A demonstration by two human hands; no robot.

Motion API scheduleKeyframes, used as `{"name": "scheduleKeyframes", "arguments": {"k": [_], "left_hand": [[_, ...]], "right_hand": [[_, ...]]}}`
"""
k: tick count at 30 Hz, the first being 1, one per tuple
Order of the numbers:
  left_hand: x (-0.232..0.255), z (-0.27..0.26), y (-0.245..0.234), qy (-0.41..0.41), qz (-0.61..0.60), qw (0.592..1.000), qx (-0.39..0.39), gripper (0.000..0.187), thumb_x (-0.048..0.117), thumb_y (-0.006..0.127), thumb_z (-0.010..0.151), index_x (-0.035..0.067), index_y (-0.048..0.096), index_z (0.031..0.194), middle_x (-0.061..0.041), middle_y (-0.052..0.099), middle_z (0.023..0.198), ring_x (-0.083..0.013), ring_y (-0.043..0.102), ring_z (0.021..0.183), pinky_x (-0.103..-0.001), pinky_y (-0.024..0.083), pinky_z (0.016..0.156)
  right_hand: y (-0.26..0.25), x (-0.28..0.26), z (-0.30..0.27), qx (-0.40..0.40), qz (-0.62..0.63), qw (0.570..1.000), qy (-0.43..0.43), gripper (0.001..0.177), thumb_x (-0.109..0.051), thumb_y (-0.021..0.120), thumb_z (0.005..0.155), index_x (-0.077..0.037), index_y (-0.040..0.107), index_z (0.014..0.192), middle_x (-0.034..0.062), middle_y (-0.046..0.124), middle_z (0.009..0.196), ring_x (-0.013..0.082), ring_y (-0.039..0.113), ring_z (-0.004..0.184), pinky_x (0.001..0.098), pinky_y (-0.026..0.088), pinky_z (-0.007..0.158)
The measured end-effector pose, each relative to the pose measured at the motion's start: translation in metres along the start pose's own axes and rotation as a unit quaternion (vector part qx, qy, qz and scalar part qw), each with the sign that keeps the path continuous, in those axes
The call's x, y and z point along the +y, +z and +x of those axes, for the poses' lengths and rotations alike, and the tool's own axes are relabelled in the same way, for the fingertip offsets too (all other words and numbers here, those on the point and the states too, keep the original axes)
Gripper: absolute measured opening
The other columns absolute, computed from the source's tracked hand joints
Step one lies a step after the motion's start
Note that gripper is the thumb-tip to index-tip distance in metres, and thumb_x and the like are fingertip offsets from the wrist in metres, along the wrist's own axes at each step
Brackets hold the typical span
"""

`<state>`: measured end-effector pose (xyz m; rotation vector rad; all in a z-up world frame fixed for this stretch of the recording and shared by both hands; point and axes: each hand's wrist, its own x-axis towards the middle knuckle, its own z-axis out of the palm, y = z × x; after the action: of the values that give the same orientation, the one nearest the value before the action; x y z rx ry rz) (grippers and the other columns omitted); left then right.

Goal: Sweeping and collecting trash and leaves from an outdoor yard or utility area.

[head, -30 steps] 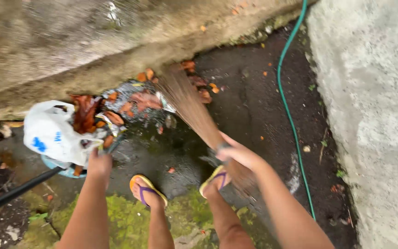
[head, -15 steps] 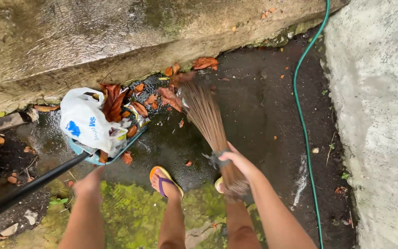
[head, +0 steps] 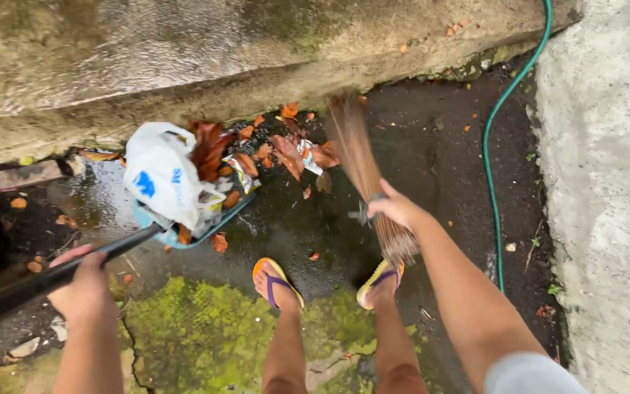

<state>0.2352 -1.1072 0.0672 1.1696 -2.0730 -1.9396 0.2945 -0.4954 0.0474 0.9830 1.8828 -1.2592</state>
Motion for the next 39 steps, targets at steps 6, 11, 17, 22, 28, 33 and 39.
{"name": "scheduleKeyframes", "arguments": {"k": [6,11,17,22,28,33,39], "left_hand": [[0.015,-0.029,0.043,-0.018,0.049,0.998,-0.025,0.023,-0.001,0.073,0.089,0.012,0.065,0.106,-0.003,0.066,0.1,-0.0077,0.059,0.074,-0.022,0.048,0.061],[-0.001,-0.053,0.088,0.017,0.098,0.993,-0.065,0.02,0.005,0.074,0.089,0.01,0.065,0.106,-0.004,0.066,0.099,-0.0114,0.059,0.08,-0.027,0.05,0.069],[-0.039,-0.07,0.109,0.148,0.103,0.981,-0.078,0.021,0.01,0.071,0.097,0.004,0.058,0.114,-0.008,0.064,0.108,-0.0176,0.061,0.099,-0.033,0.05,0.093],[-0.036,-0.08,0.111,0.149,0.135,0.976,-0.088,0.022,0.013,0.068,0.102,0.002,0.056,0.117,-0.011,0.066,0.111,-0.02,0.063,0.101,-0.036,0.05,0.095],[-0.036,-0.055,0.107,0.183,0.252,0.939,-0.145,0.039,0.007,0.074,0.084,0.0,0.057,0.118,-0.014,0.068,0.105,-0.0216,0.067,0.096,-0.038,0.052,0.089],[-0.017,-0.067,0.11,0.089,0.18,0.974,-0.106,0.025,0.01,0.069,0.096,0.003,0.059,0.118,-0.01,0.068,0.108,-0.0197,0.066,0.097,-0.034,0.053,0.091],[-0.038,-0.093,0.114,0.17,0.18,0.966,-0.073,0.023,0.01,0.067,0.1,0.001,0.057,0.118,-0.013,0.067,0.115,-0.0232,0.066,0.105,-0.037,0.05,0.096]], "right_hand": [[-0.022,0.017,-0.097,-0.052,0.009,0.999,-0.002,0.108,-0.017,0.074,0.067,-0.019,0.026,0.163,0.008,0.066,0.121,0.0171,0.06,0.11,0.0306,0.042,0.102],[-0.027,0.062,-0.112,0.032,0.052,0.998,0.033,0.11,-0.021,0.075,0.065,-0.018,0.024,0.163,0.0131,0.064,0.131,0.0226,0.056,0.123,0.0317,0.037,0.109],[0.048,0.036,-0.102,0.072,0.268,0.933,0.227,0.094,-0.041,0.076,0.068,-0.011,0.04,0.149,0.0204,0.047,0.145,0.0339,0.047,0.128,0.0511,0.033,0.112],[0.131,0.011,-0.12,-0.004,0.179,0.966,0.189,0.069,-0.047,0.075,0.07,-0.023,0.07,0.135,-0.0013,0.052,0.125,0.0174,0.051,0.114,0.0451,0.036,0.092],[0.08,0.041,-0.149,-0.191,0.334,0.921,0.065,0.039,-0.032,0.068,0.083,0.0,0.067,0.106,0.0131,0.074,0.092,0.0243,0.068,0.082,0.0386,0.057,0.075],[-0.011,0.062,-0.119,-0.018,0.186,0.982,-0.036,0.105,-0.034,0.072,0.072,-0.001,0.023,0.158,0.0076,0.059,0.136,0.0202,0.053,0.128,0.0379,0.034,0.114],[-0.031,-0.028,-0.026,0.084,0.129,0.986,0.06,0.108,-0.042,0.07,0.066,-0.007,0.031,0.16,0.019,0.038,0.158,0.0303,0.034,0.147,0.0486,0.027,0.117]]}}
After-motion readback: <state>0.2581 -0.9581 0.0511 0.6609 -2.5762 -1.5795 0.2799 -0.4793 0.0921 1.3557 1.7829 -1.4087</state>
